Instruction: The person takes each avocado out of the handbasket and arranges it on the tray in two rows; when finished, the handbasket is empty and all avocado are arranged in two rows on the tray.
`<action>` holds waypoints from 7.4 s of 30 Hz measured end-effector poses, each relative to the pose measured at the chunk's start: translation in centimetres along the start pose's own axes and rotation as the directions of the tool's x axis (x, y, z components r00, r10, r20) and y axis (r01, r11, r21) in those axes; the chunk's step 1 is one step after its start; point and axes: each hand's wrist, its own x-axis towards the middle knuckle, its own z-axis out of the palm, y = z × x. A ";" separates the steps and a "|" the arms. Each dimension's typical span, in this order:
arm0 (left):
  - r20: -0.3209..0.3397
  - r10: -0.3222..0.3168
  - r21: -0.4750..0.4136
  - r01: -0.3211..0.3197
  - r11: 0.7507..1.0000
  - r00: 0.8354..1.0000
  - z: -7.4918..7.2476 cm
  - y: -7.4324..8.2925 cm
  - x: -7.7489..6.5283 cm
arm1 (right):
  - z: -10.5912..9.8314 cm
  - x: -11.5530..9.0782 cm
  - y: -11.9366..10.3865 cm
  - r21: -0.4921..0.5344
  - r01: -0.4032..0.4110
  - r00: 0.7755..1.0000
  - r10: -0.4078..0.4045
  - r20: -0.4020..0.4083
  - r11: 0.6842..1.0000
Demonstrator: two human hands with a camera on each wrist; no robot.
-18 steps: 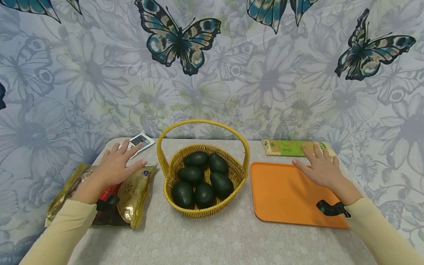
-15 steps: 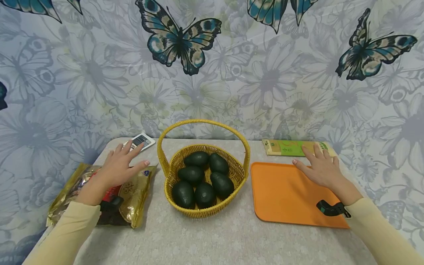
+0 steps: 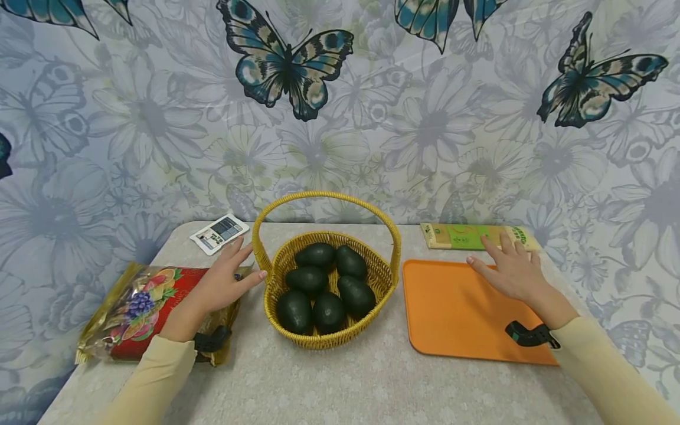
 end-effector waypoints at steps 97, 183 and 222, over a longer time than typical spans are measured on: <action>-0.024 -0.454 -0.967 0.095 0.238 0.891 10.1 3.6 -0.4 | 1.9 -3.1 -18.4 0.307 0.485 0.868 -0.493 -0.056 0.819; -0.029 -0.332 -0.966 0.060 0.253 0.943 10.2 2.6 0.1 | 2.6 0.3 -18.5 0.625 0.440 0.770 -0.629 0.108 0.645; -0.024 -0.337 -0.969 0.062 0.240 0.941 10.2 2.5 -0.1 | 1.2 -0.7 -4.4 0.776 0.010 0.952 -0.243 0.185 0.631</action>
